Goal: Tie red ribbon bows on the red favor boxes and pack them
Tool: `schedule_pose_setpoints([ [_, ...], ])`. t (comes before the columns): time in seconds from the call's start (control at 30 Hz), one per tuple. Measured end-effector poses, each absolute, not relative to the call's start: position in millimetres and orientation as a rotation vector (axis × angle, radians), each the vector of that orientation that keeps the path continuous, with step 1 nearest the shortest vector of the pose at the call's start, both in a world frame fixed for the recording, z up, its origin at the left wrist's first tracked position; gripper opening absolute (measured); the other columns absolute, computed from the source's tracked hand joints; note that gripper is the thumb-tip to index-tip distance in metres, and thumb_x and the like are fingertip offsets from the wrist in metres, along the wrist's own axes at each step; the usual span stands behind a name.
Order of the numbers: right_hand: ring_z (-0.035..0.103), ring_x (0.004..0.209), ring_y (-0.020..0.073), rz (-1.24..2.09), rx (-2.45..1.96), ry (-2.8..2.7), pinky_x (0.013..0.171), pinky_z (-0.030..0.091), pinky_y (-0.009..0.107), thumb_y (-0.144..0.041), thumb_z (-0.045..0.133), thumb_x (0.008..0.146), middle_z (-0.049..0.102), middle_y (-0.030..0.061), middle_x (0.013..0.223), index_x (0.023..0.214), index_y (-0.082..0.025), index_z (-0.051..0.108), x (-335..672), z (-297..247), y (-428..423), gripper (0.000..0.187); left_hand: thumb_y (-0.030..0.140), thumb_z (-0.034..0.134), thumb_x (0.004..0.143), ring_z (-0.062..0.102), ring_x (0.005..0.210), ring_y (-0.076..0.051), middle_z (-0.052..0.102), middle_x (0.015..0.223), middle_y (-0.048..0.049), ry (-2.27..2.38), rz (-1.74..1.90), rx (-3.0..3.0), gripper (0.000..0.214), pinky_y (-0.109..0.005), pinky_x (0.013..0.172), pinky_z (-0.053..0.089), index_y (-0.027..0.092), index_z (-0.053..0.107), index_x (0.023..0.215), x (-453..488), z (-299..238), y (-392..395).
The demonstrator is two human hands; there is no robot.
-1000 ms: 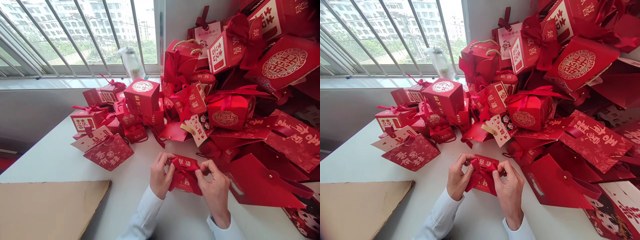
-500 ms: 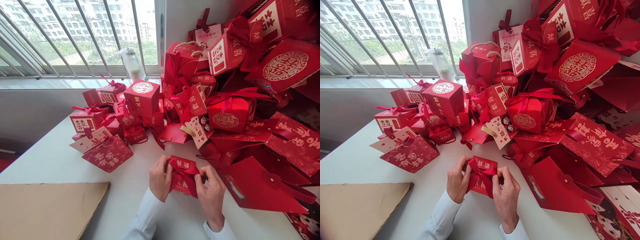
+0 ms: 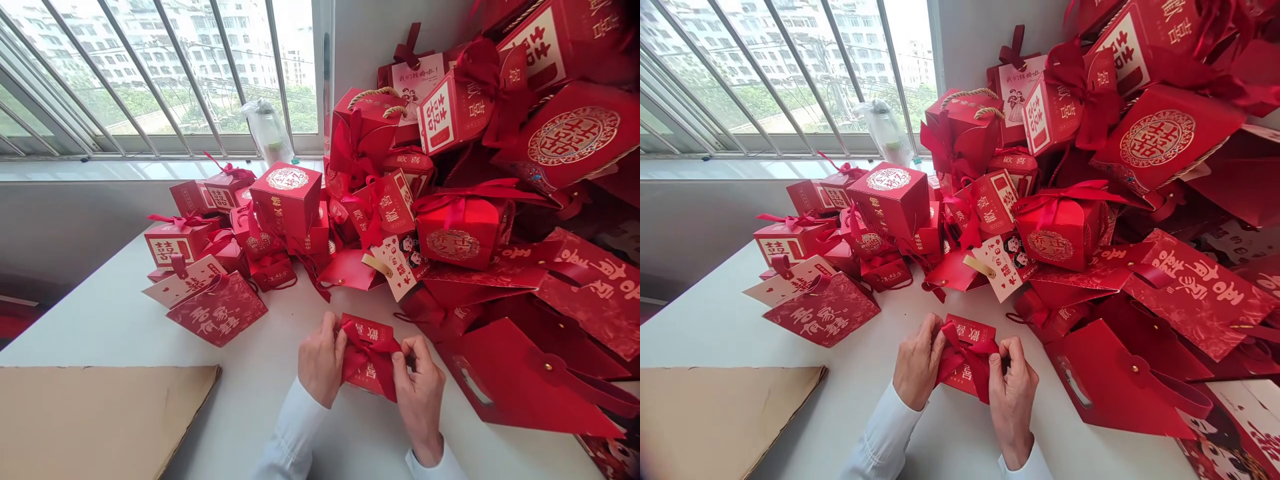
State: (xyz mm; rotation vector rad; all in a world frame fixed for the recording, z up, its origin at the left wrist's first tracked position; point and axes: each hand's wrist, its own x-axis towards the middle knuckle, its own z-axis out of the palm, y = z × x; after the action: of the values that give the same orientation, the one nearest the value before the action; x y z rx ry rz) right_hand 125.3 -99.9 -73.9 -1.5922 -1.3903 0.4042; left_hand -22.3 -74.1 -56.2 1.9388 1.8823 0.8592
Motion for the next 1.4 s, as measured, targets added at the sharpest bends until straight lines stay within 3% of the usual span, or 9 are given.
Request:
schedule_pose_setpoints([
  [0.23,0.039,0.049,0.0102,0.393,-1.576,-1.380,0.048,0.036,0.019,-0.023,0.043,0.084,0.040,-0.0059,0.061,0.072,-0.024,0.037,125.0,-70.4,-100.7,0.013,0.032,0.036,0.093,0.046,0.053,-0.012,0.052,0.063,0.0024,1.620,0.879,1.735,0.024,-0.022,0.052,0.036,0.021,0.045,0.073,-38.7,-41.2,-77.9],
  [0.4,0.040,0.047,0.0098,0.386,-1.562,-1.371,0.047,0.036,0.019,-0.024,0.045,0.084,0.041,-0.0063,0.059,0.072,-0.024,0.038,124.9,-67.5,-101.4,0.013,0.040,0.052,0.088,0.051,0.061,-0.012,0.058,0.072,-0.0008,1.475,0.842,1.682,0.024,-0.022,0.053,0.041,0.019,0.055,0.077,-56.0,-25.8,-91.0],
  [0.53,0.054,0.054,0.0126,0.396,-1.523,-1.384,0.053,0.043,0.021,-0.026,0.046,0.085,0.054,-0.0035,0.065,0.080,-0.023,0.045,126.2,-67.2,-100.6,0.006,0.032,0.066,0.079,0.053,0.068,-0.015,0.060,0.078,-0.0010,1.576,0.869,1.812,0.015,-0.026,0.062,0.045,0.020,0.056,0.078,-47.5,-27.2,-102.6],
  [0.73,0.067,0.076,0.0156,0.437,-1.451,-1.493,0.060,0.049,0.021,-0.025,0.043,0.089,0.069,0.0037,0.090,0.099,-0.021,0.055,131.2,-65.6,-96.7,0.016,0.027,0.061,0.082,0.051,0.063,-0.013,0.058,0.075,0.0014,1.590,0.908,1.722,0.010,-0.023,0.059,0.042,0.021,0.054,0.078,-41.1,-31.7,-110.2],
  [0.87,0.066,0.069,0.0150,0.395,-1.471,-1.485,0.060,0.048,0.021,-0.025,0.045,0.088,0.069,0.0011,0.080,0.098,-0.021,0.056,133.6,-64.3,-93.3,0.016,0.032,0.061,0.081,0.043,0.057,-0.012,0.052,0.063,0.0035,1.583,0.852,1.563,0.017,-0.021,0.053,0.035,0.020,0.052,0.073,-48.1,-30.4,-110.1],
  [1.03,0.062,0.062,0.0147,0.456,-1.486,-1.433,0.058,0.047,0.022,-0.028,0.047,0.087,0.066,-0.0006,0.070,0.095,-0.021,0.058,134.1,-62.6,-92.2,0.015,0.042,0.062,0.079,0.037,0.056,-0.010,0.050,0.062,0.0031,1.441,0.819,1.379,0.028,-0.021,0.052,0.029,0.018,0.052,0.070,-54.1,-32.4,-109.6],
  [1.4,0.053,0.063,0.0128,1.039,-1.275,-0.937,0.057,0.044,0.022,-0.037,0.064,0.075,0.056,-0.0008,0.070,0.082,-0.019,0.059,129.2,-74.4,-84.3,0.021,0.044,0.073,0.070,0.034,0.061,-0.009,0.039,0.064,0.0053,1.191,0.947,0.984,0.038,-0.021,0.057,0.028,0.016,0.048,0.070,-59.1,-50.5,-108.4],
])
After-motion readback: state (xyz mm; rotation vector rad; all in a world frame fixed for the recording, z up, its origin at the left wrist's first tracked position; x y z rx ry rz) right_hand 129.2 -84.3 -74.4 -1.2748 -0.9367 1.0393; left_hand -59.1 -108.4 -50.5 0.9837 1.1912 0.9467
